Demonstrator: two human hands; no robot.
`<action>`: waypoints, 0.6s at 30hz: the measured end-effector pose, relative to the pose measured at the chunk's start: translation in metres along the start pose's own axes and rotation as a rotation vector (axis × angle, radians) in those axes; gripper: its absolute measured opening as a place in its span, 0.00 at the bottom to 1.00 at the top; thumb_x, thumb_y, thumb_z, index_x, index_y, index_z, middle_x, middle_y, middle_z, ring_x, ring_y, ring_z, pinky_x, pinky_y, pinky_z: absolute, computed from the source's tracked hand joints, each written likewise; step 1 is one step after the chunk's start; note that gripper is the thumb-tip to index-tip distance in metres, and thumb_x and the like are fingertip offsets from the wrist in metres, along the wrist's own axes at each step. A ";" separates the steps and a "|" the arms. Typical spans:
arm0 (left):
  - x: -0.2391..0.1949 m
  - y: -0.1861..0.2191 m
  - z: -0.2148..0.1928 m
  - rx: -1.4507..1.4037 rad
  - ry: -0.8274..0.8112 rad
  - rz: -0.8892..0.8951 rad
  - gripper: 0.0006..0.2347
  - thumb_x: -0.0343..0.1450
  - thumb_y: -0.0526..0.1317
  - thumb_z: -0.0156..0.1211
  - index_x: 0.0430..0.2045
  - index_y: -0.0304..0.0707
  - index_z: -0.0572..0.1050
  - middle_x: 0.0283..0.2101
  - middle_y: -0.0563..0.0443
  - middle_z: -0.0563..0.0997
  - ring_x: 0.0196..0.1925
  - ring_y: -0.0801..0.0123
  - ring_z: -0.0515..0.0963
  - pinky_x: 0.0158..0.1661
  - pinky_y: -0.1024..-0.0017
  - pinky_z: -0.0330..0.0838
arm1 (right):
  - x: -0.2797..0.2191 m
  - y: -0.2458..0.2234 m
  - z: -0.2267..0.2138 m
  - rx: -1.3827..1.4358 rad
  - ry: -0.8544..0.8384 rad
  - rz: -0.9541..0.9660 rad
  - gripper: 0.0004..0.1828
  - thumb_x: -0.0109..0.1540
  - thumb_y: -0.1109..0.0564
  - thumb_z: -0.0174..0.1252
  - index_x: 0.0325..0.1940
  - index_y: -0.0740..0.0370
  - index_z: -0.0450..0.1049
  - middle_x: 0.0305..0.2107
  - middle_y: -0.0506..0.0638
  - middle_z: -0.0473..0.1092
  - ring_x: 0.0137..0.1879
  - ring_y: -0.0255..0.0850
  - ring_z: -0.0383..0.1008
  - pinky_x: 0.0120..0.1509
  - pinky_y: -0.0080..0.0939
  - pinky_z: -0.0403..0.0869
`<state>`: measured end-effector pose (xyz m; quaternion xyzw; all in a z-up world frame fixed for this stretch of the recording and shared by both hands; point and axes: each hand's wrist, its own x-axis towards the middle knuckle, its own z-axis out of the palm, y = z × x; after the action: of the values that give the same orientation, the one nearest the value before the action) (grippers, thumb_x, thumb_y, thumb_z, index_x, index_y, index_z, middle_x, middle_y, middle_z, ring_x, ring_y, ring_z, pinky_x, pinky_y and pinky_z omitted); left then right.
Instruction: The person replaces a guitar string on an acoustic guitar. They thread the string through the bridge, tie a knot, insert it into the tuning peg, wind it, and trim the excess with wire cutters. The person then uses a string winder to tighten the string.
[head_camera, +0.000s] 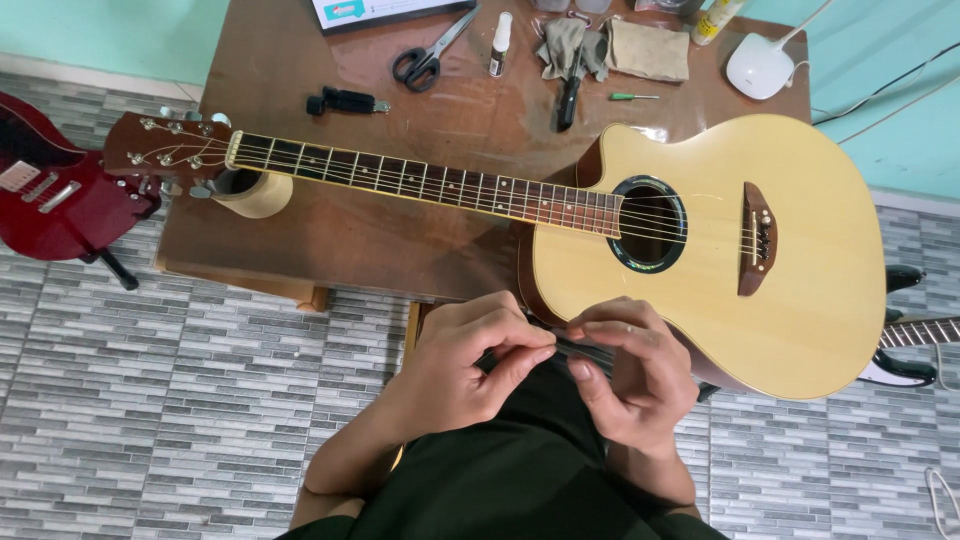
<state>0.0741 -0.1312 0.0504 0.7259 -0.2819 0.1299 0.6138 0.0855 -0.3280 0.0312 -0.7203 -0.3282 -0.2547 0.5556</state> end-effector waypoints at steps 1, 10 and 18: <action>0.000 0.001 0.000 0.000 0.001 -0.002 0.03 0.73 0.30 0.63 0.37 0.38 0.77 0.31 0.52 0.77 0.26 0.72 0.71 0.27 0.76 0.67 | 0.003 -0.002 -0.002 0.001 -0.002 0.002 0.12 0.62 0.58 0.60 0.43 0.70 0.70 0.31 0.64 0.73 0.37 0.49 0.78 0.41 0.39 0.80; 0.005 -0.002 -0.003 0.011 -0.007 0.000 0.03 0.70 0.28 0.60 0.30 0.35 0.79 0.20 0.52 0.66 0.18 0.63 0.71 0.21 0.71 0.67 | 0.046 -0.004 -0.011 -0.024 -0.277 -0.252 0.06 0.61 0.66 0.59 0.39 0.66 0.82 0.37 0.64 0.76 0.38 0.56 0.79 0.42 0.53 0.79; 0.006 -0.003 0.002 -0.047 0.079 -0.042 0.05 0.70 0.29 0.62 0.35 0.38 0.81 0.21 0.55 0.67 0.21 0.69 0.73 0.24 0.74 0.70 | 0.022 0.014 -0.005 0.003 -0.166 -0.180 0.05 0.63 0.66 0.58 0.33 0.70 0.78 0.27 0.61 0.73 0.28 0.51 0.72 0.33 0.50 0.75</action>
<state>0.0810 -0.1343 0.0506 0.7112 -0.2452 0.1391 0.6440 0.1103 -0.3313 0.0397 -0.7055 -0.4367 -0.2427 0.5026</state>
